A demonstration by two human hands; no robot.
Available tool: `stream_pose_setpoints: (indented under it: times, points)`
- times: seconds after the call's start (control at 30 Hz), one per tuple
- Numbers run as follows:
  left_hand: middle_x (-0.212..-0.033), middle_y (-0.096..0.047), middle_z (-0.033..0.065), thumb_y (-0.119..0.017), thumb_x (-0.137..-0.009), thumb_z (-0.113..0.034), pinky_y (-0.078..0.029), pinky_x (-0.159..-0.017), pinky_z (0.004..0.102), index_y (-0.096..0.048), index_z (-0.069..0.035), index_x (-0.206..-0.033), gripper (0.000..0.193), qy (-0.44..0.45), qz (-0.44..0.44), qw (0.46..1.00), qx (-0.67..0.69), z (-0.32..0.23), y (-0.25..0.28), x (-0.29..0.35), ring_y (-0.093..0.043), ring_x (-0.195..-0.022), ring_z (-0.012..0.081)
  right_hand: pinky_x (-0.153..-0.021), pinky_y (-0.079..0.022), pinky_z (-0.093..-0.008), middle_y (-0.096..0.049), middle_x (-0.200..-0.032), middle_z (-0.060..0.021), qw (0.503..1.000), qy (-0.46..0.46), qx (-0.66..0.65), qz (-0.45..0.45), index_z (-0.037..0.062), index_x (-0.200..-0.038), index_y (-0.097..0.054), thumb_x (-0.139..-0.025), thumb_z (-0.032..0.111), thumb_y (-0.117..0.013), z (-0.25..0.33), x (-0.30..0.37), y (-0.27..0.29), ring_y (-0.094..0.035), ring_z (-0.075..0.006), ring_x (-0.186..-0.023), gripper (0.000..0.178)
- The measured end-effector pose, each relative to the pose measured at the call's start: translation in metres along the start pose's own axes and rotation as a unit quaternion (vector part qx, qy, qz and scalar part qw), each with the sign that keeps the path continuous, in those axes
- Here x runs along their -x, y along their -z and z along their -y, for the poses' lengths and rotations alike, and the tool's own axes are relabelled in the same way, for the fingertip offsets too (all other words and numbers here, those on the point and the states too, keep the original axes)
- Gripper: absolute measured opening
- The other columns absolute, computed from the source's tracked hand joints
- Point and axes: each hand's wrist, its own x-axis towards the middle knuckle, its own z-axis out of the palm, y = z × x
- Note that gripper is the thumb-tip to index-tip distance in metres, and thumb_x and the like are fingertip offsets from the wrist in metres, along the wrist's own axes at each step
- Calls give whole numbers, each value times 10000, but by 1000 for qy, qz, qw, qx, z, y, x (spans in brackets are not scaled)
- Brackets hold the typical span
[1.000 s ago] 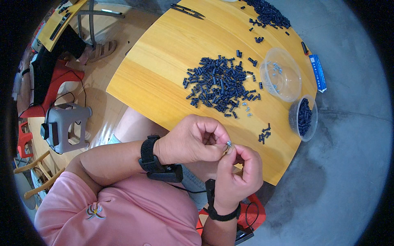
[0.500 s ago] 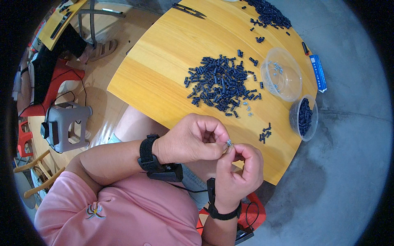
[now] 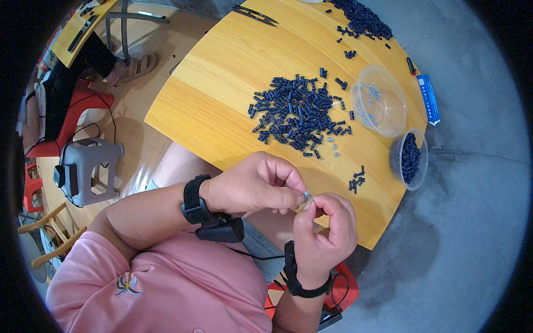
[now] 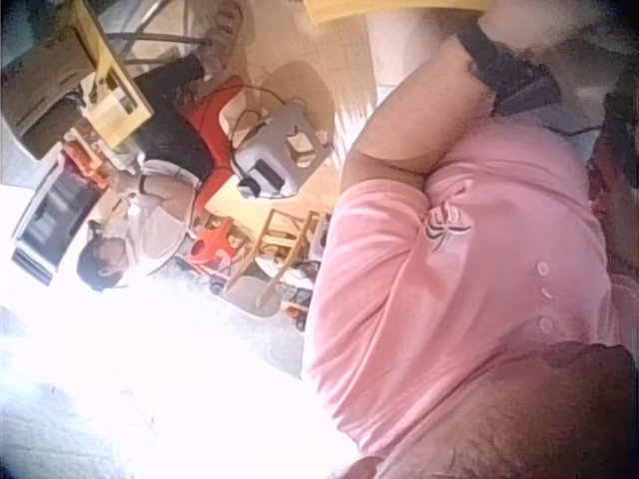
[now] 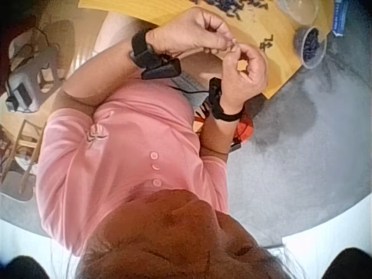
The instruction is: Assembling or sorting small blue plastic components at a table.
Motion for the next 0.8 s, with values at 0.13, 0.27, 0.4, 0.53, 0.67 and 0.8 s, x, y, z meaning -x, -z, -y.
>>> stream_pose_setpoints:
  times: [0.13, 0.27, 0.4, 0.53, 0.67, 0.8]
  points:
    - [-769, -647, 6, -665, -859, -122, -458, -576, 167, -650, 3, -935, 147, 38, 20, 999, 24, -1, 2, -3, -580, -645, 42, -590, -453, -245, -595, -762, -74, 994, -71, -73, 24, -11, -788, -585, -715, -90, -610, -8, 1, 5, -556, -144, -644, 111]
    - [-780, -654, 12, -661, -870, -140, -462, -581, 164, -651, 1, -958, 167, 45, 28, 998, 34, 1, 3, -4, -585, -654, 43, -599, -445, -232, -594, -765, -65, 990, -83, -108, 33, -16, -794, -586, -728, -87, -609, -9, 0, 6, -549, -125, -657, 99]
    - [-785, -652, 7, -657, -874, -141, -467, -597, 169, -647, 2, -961, 168, 35, 31, 998, 30, 2, 2, -5, -587, -673, 42, -596, -445, -229, -589, -762, -61, 994, -74, -72, 31, -13, -787, -582, -731, -86, -607, -6, -3, 6, -548, -123, -657, 95]
    - [-866, -650, 25, -654, -871, -107, -483, -652, 188, -628, 2, -1000, 170, -7, 18, 999, 41, 4, -1, -5, -601, -735, 68, -583, -454, -238, -583, -747, -65, 992, -105, -75, 2, -10, -790, -573, -723, -90, -606, -9, 1, 3, -550, -128, -637, 110]
    - [-944, -648, 51, -661, -846, -27, -509, -763, 221, -609, 5, -1037, 200, -68, 16, 993, 98, 9, -4, -7, -628, -840, 106, -574, -461, -245, -583, -749, -71, 998, -38, -41, 8, -6, -794, -571, -721, -91, -610, -6, -2, 2, -551, -136, -620, 119]
    - [-955, -652, 58, -658, -840, -1, -509, -817, 238, -611, 10, -1035, 201, -77, 18, 993, 88, 6, -8, -6, -631, -888, 111, -567, -461, -240, -582, -750, -68, 998, -43, -38, -14, -4, -791, -574, -724, -88, -611, -7, 0, 1, -554, -134, -615, 114]
